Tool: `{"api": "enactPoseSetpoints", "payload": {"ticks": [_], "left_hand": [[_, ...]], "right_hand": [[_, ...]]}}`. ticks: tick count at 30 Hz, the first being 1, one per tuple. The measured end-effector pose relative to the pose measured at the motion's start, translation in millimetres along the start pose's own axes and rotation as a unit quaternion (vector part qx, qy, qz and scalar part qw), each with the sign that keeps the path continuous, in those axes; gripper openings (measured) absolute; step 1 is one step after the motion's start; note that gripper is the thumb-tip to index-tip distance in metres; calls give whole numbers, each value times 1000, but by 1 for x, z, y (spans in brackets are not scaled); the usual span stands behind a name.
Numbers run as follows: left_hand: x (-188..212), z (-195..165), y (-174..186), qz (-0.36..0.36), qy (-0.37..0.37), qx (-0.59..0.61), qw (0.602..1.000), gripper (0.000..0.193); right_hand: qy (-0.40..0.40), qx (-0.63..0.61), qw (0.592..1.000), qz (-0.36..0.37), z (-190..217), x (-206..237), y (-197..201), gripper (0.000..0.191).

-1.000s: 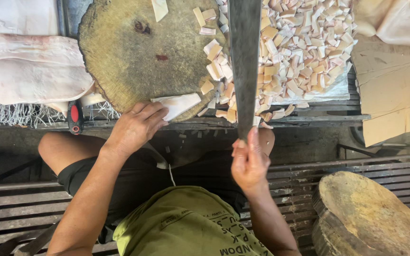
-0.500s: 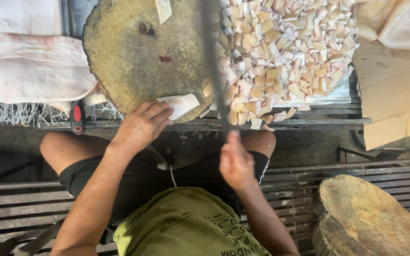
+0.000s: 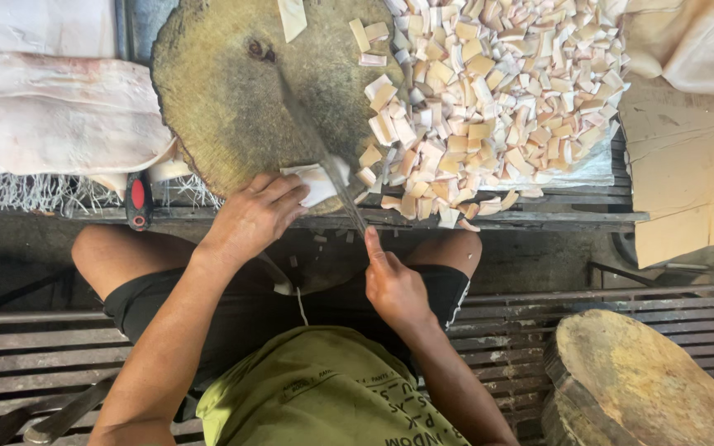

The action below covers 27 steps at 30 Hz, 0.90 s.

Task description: The person cuts large sheets of pale pork skin into small rectangular pieces using a large knife on a round wooden cutting board. The cut pieces accumulate on a white cloth beside the board.

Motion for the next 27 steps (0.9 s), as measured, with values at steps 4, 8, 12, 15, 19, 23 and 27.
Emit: {"api": "enactPoseSetpoints", "payload": {"ticks": [4,8,12,15,19,23,27], "left_hand": [[1,-1,-1,-2,3,-3,1000,36],[2,-1,-1,-14,4,21,1000,34],[0,0,0,-12,4,38,999,33],[-3,0,0,-11,-3,19,1000,33],[-4,0,-1,-21,-5,11,1000,35],[3,2,-6,-31,-1,30,999,34],[6,6,-10,-32,0,22,999,29]], "right_hand": [[-21,-21,999,33,-1,2,8,63],[-40,-56,994,-84,-9,12,52,58],[15,-9,998,-63,3,6,20,67],[-3,73,990,123,-1,4,-30,72],[14,-29,999,8,6,6,17,71],[12,-30,988,-152,9,18,70,62],[17,-10,999,-29,13,4,13,65]]}}
Point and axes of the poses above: each hand's wrist, its own x-axis away from the middle knuckle, its own y-axis out of the back of the hand, z = x × y, the point moved 10 cm from there along -x, towards the middle knuckle, and after that the axes turned 11 degrees about y, right-handed, at the moved point
